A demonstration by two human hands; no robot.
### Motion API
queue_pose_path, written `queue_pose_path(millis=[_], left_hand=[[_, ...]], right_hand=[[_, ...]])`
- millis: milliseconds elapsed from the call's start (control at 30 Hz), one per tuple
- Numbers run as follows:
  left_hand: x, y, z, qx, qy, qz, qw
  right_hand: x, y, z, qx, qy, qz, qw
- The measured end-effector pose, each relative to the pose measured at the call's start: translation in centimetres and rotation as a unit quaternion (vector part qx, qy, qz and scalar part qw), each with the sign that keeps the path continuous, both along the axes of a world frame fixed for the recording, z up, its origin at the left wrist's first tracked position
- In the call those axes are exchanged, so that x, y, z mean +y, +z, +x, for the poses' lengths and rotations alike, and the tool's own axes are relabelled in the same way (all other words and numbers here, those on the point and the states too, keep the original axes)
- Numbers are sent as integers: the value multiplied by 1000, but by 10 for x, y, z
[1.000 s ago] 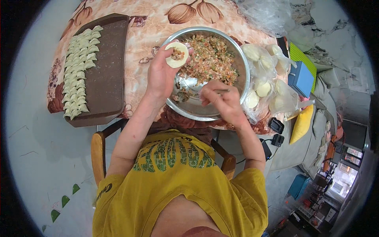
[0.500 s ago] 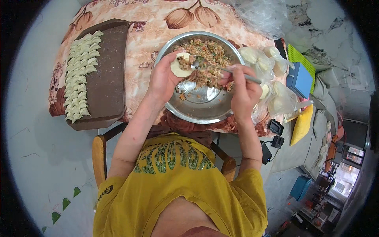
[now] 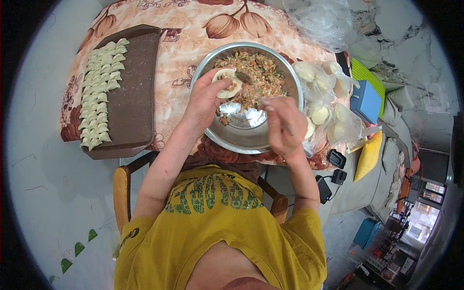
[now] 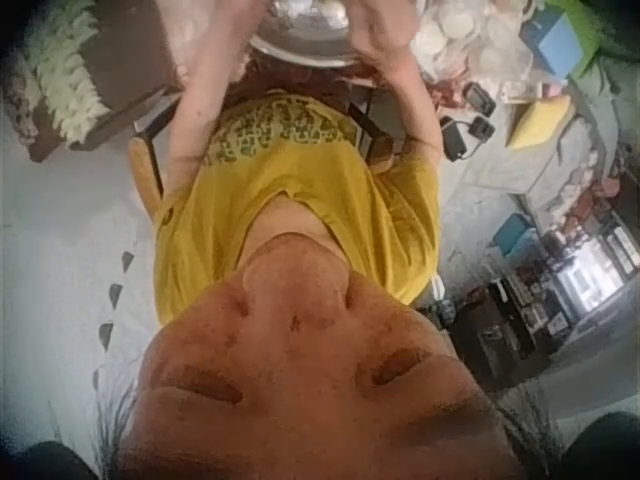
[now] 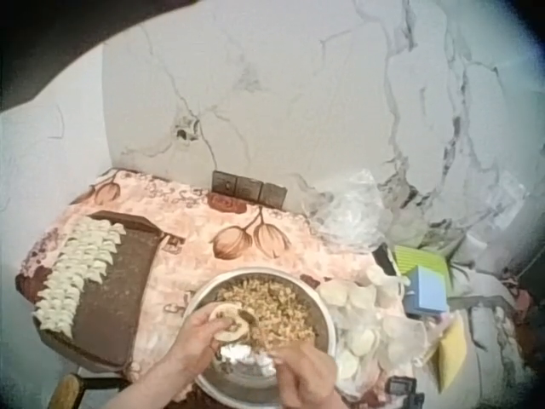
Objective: Placing meat filling into a dumpling wrapper using a spoon and folding it into a finished dumpling.
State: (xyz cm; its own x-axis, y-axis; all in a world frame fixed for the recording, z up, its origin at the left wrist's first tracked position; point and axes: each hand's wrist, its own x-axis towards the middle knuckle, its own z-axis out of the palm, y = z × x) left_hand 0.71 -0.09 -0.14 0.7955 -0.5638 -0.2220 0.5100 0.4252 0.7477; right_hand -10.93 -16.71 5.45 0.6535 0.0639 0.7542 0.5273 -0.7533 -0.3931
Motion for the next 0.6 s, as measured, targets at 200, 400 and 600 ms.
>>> queue_pose_path(millis=[200,400,600], left_hand=[[2,-1,4,4,-15,-67,998],[1,3,6,68,-12,-105,992],[0,3,4,44,-3,-63,997]], right_hand=[[-16,8,-11,64,-103,114,986],[-4,-2,-6,52,-61,230,970],[-14,-6,-6,59,-110,179,976]])
